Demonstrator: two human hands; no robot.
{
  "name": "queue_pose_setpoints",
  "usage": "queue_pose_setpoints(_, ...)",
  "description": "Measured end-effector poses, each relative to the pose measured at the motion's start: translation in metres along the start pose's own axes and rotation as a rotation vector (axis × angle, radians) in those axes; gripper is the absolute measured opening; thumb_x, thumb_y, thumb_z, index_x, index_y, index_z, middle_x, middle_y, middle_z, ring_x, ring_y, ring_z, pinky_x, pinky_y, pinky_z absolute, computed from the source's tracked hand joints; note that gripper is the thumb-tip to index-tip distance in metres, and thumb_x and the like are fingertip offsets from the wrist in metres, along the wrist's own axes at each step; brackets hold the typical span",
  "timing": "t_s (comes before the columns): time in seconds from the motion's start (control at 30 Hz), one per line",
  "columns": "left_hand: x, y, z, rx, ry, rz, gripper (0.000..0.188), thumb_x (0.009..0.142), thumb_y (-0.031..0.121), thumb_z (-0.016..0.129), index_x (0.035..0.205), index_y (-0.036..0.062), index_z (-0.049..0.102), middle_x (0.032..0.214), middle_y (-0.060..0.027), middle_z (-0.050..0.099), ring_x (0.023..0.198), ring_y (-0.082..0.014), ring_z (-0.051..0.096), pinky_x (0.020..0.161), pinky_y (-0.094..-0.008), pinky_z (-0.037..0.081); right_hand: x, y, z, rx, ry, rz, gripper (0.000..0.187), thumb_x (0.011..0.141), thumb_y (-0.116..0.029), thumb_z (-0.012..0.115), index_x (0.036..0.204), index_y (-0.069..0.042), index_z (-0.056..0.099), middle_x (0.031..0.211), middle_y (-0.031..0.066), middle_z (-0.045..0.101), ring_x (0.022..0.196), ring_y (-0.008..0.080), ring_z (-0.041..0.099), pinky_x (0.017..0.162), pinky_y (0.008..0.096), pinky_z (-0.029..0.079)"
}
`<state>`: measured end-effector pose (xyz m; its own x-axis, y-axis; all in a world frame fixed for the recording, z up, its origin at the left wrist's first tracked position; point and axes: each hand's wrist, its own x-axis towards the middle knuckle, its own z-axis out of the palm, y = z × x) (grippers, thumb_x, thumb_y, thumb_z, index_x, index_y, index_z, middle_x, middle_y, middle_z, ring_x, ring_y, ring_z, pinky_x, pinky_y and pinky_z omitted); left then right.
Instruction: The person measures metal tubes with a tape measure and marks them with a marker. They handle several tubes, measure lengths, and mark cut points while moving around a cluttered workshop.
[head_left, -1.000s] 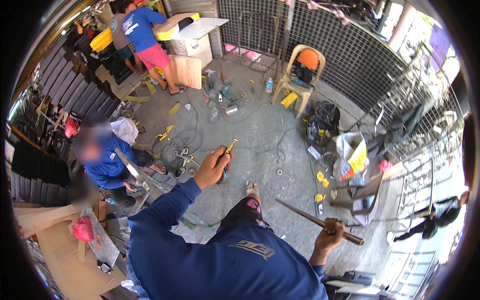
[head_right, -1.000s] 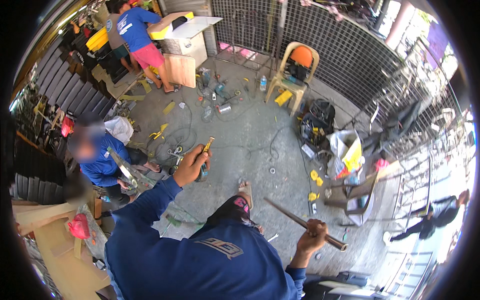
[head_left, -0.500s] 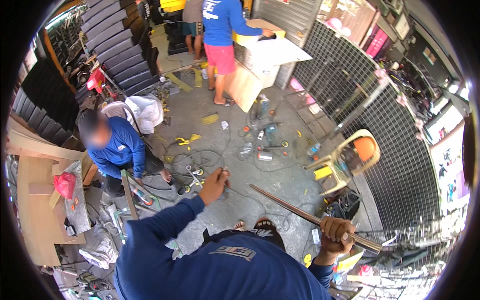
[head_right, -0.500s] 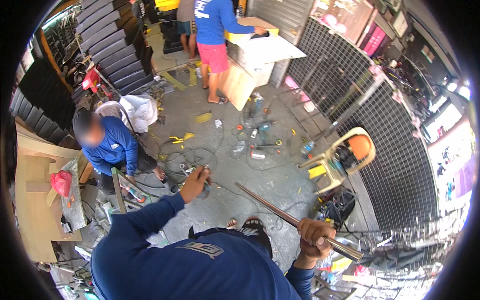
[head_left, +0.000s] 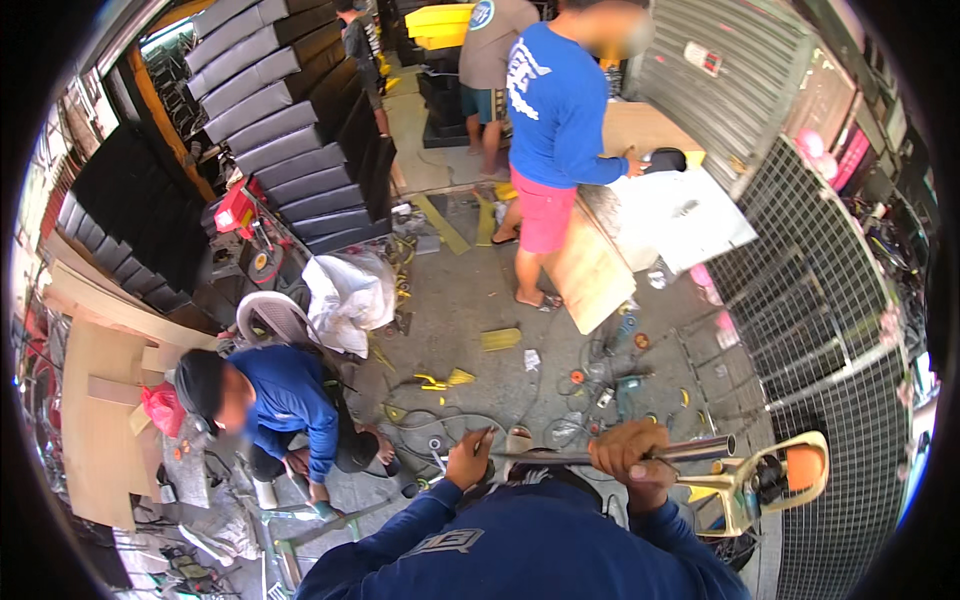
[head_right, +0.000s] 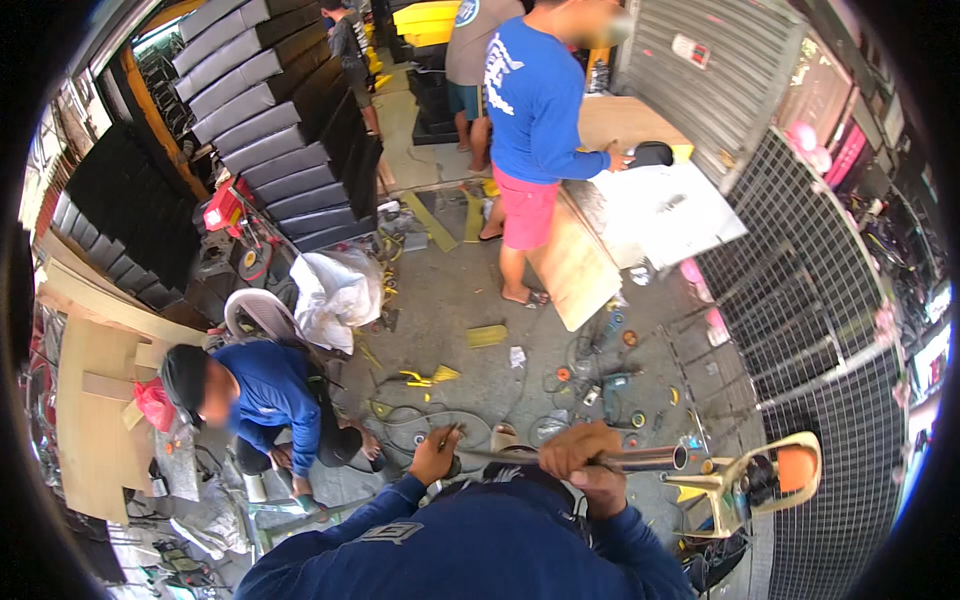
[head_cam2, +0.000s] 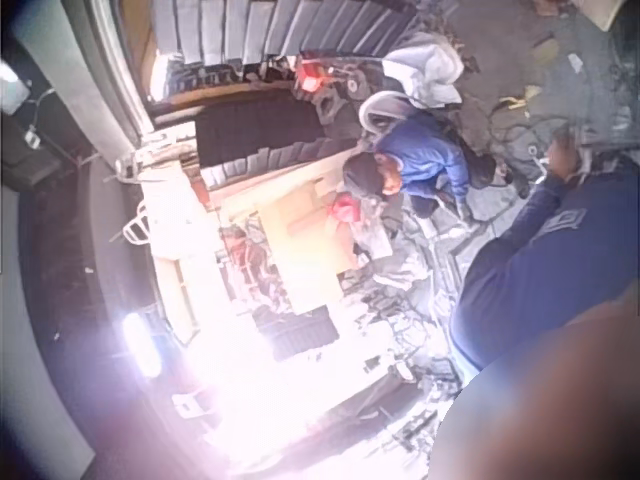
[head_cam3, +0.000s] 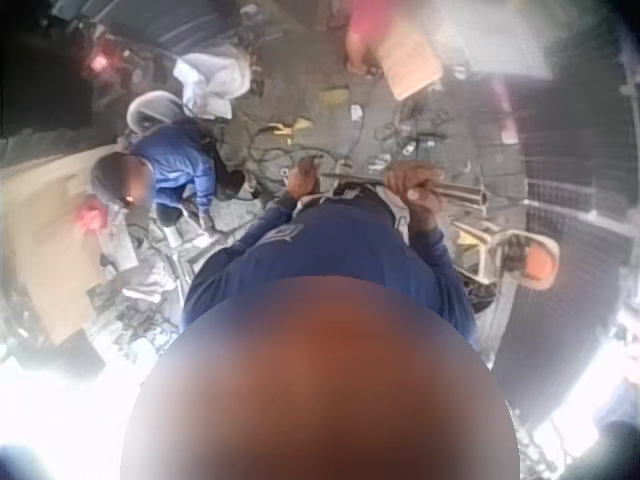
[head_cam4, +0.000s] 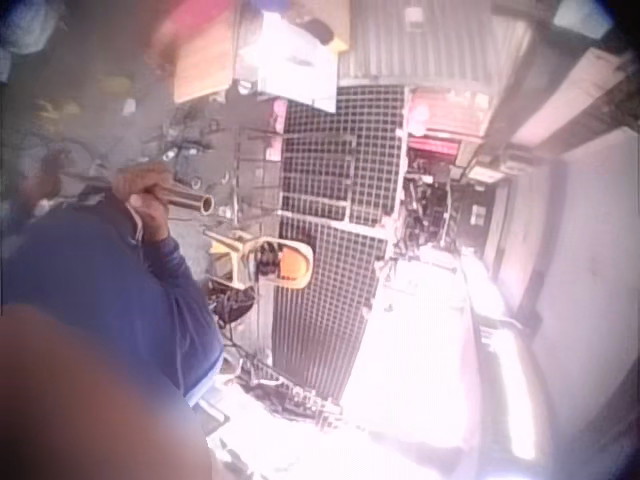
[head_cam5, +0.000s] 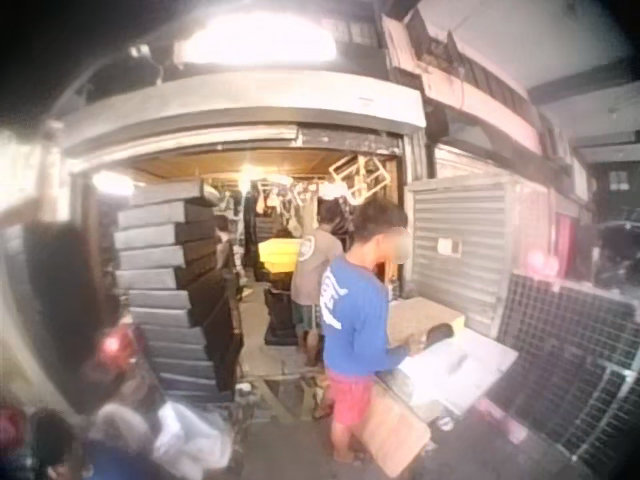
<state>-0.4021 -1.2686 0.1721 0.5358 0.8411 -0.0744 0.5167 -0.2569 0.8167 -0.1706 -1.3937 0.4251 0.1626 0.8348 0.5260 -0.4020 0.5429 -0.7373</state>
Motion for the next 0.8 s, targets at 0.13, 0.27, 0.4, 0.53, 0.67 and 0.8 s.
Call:
queue_pose_setpoints(0.13, 0.135, 0.032, -0.070, -0.177, 0.291, 0.065, 0.027, 0.107, 0.025, 0.057, 0.122, 0.0076, 0.070, 0.101, -0.0195, 0.074, 0.098, -0.0413, 0.071, 0.086, -0.0419, 0.056, 0.177, 0.026, -0.038, 0.159, -0.254, 0.028, 0.046, 0.082, -0.023, 0.076, 0.053, -0.004, 0.045, 0.051, 0.0059, 0.043, 0.044, 0.0208, 0.043, 0.050, 0.0367, 0.037)
queue_pose_setpoints(0.27, 0.268, 0.048, -0.125, -0.266, 0.438, 0.078, 0.023, 0.109, 0.022, 0.054, 0.108, 0.0029, 0.067, 0.091, -0.0208, 0.072, 0.086, -0.0393, 0.073, 0.073, -0.0403, 0.054, 0.315, 0.082, -0.073, 0.178, -0.305, -0.050, 0.031, 0.087, -0.020, 0.073, 0.070, -0.003, 0.053, 0.064, 0.0087, 0.051, 0.057, 0.0216, 0.052, 0.057, 0.0382, 0.043)
queue_pose_setpoints(0.4, 0.415, 0.029, -0.163, -0.270, 0.489, 0.013, 0.023, 0.109, 0.023, 0.054, 0.106, 0.0038, 0.067, 0.090, -0.0193, 0.073, 0.084, -0.0396, 0.073, 0.073, -0.0410, 0.054, 0.430, 0.200, -0.117, -0.462, -0.342, 0.037, 0.027, 0.092, -0.027, 0.074, 0.093, -0.004, 0.060, 0.085, 0.0091, 0.055, 0.086, 0.0268, 0.059, 0.076, 0.0430, 0.050)
queue_pose_setpoints(0.53, 0.601, 0.003, -0.217, -0.283, 0.317, 0.193, 0.023, 0.110, 0.026, 0.054, 0.109, 0.0067, 0.066, 0.091, -0.0171, 0.074, 0.084, -0.0396, 0.074, 0.072, -0.0431, 0.056, 0.553, 0.333, -0.169, -1.192, -0.389, 0.174, 0.030, 0.094, -0.037, 0.075, 0.101, -0.009, 0.068, 0.084, 0.0115, 0.059, 0.081, 0.0313, 0.063, 0.078, 0.0424, 0.050)
queue_pose_setpoints(0.67, 0.759, 0.017, -0.264, -0.269, 0.102, 0.219, 0.031, 0.111, 0.035, 0.049, 0.112, 0.0086, 0.065, 0.091, -0.0159, 0.075, 0.085, -0.0404, 0.074, 0.073, -0.0460, 0.056, 0.665, 0.384, -0.221, -1.318, -0.295, 0.220, 0.032, 0.092, -0.042, 0.077, 0.098, -0.012, 0.071, 0.078, 0.0132, 0.063, 0.068, 0.0339, 0.066, 0.062, 0.0436, 0.053)
queue_pose_setpoints(0.8, 0.896, 0.037, -0.301, -0.242, -0.054, 0.270, 0.035, 0.112, 0.038, 0.045, 0.113, 0.0095, 0.065, 0.090, -0.0162, 0.075, 0.086, -0.0416, 0.073, 0.075, -0.0487, 0.055, 0.771, 0.397, -0.272, -1.235, -0.176, 0.265, 0.029, 0.089, -0.034, 0.080, 0.102, -0.009, 0.072, 0.096, 0.0107, 0.071, 0.083, 0.0308, 0.069, 0.072, 0.0403, 0.055)
